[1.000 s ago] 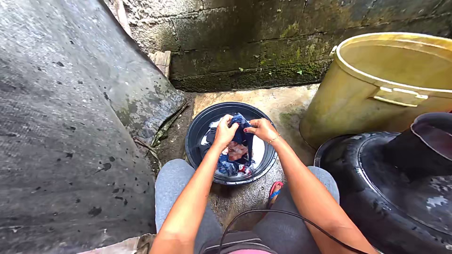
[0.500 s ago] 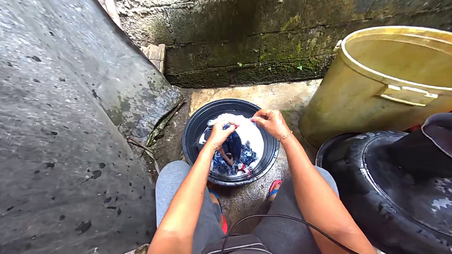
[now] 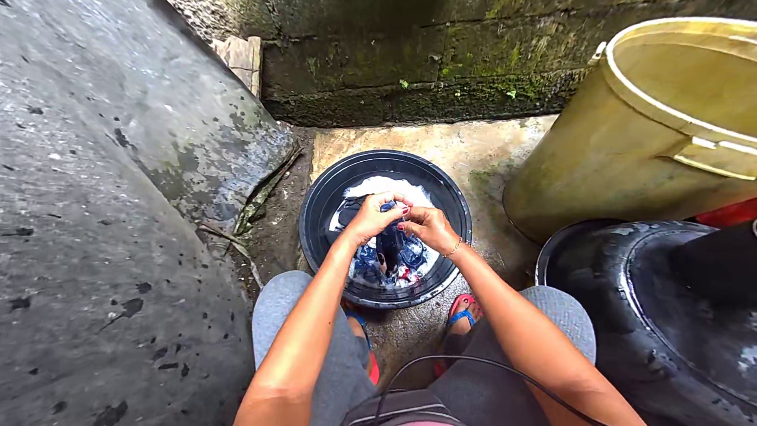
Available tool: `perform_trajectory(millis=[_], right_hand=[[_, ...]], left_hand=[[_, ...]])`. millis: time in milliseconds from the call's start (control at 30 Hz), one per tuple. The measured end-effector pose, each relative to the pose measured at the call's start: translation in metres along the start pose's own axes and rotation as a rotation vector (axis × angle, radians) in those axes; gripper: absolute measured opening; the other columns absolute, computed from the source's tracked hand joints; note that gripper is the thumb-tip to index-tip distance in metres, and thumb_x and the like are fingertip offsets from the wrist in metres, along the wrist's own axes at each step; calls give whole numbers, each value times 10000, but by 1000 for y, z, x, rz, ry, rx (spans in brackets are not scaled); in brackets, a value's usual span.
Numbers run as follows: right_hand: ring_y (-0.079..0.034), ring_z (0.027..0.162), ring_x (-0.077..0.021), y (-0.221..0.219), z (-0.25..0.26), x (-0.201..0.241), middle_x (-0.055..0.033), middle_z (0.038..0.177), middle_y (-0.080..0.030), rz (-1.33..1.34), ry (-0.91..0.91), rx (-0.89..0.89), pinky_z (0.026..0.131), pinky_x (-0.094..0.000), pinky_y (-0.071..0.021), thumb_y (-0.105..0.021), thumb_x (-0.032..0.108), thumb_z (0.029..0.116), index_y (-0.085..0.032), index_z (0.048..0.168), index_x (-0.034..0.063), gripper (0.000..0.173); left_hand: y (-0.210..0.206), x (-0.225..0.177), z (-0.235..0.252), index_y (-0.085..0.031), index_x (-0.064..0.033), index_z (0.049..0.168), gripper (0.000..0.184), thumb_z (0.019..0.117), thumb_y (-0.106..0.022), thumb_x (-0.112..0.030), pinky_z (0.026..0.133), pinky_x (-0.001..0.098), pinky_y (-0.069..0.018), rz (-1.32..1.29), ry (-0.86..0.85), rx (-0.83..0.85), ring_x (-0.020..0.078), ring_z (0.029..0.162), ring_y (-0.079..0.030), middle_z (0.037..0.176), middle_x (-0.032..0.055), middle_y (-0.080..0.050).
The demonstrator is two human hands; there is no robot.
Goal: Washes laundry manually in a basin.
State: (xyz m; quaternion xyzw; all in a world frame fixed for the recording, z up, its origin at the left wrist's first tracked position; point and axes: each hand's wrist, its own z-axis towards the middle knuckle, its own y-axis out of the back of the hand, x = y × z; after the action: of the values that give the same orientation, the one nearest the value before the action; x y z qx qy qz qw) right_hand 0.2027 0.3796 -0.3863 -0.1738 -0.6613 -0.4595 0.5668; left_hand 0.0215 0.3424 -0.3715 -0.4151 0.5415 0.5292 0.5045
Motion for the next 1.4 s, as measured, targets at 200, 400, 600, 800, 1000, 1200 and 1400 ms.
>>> perform_trajectory(millis=[200, 400, 600, 800, 1000, 1200, 1400], right_hand=[[-686, 744, -189, 15, 3, 8, -154, 866, -729, -142, 16, -169, 761, -360, -577, -695, 69, 936, -734, 964, -60, 138], [-696, 786, -321, 25, -1, 28, -240, 901, -711, -293, 165, -161, 774, -448, -573, -657, 3, 928, -724, 956, -98, 125], [-710, 906, -342, 37, -5, 17, -250, 960, -707, -256, 177, -286, 854, -491, -566, -577, -27, 970, -659, 1032, -132, 147], [-555, 727, -11, 50, -5, -17, 51, 795, -528, 352, 76, -446, 738, -251, -521, -472, 42, 1023, -507, 1018, 54, 37], [-638, 755, -30, 69, -15, 0, 26, 830, -672, 198, 26, -91, 749, -263, -561, -709, 114, 869, -639, 1024, 35, 188], [-641, 913, -337, 79, -9, 7, -230, 924, -678, -393, -28, 226, 878, -519, -485, -741, 140, 935, -734, 921, -84, 224], [-681, 1062, -402, 81, -4, -1, -227, 1065, -728, -610, -111, 169, 947, -605, -485, -628, 170, 1017, -759, 1056, -11, 228]], left_hand=[[3, -6, 5, -640, 85, 1208, 394, 837, -754, 16, 972, 330, -526, 78, 38, 56, 150, 1043, -647, 1120, 140, -687], [-1, -32, 3, -664, 108, 1181, 262, 940, -644, 5, 943, 310, -490, 246, 70, 92, 157, 997, -627, 1101, 194, -693], [2, -25, -7, -658, 133, 855, 214, 908, -707, -68, 815, 285, -484, 260, 56, 118, 109, 840, -572, 871, 132, -640], [0, -2, -15, -632, -52, 856, 93, 887, -590, 25, 817, 238, -557, -244, 22, -49, 7, 815, -655, 829, -57, -691], [7, 2, 2, -566, -60, 965, 65, 1007, -554, -12, 733, 264, -571, -194, 10, -72, 39, 734, -646, 798, -36, -644], [28, -27, 18, -715, 45, 1080, 262, 975, -711, -195, 964, 628, -473, 1003, 337, 514, 431, 1086, -655, 1062, 261, -702], [44, -22, 19, -730, -27, 1100, 186, 984, -595, -82, 891, 652, -494, 1253, 452, 264, 437, 1124, -659, 1115, 230, -714]])
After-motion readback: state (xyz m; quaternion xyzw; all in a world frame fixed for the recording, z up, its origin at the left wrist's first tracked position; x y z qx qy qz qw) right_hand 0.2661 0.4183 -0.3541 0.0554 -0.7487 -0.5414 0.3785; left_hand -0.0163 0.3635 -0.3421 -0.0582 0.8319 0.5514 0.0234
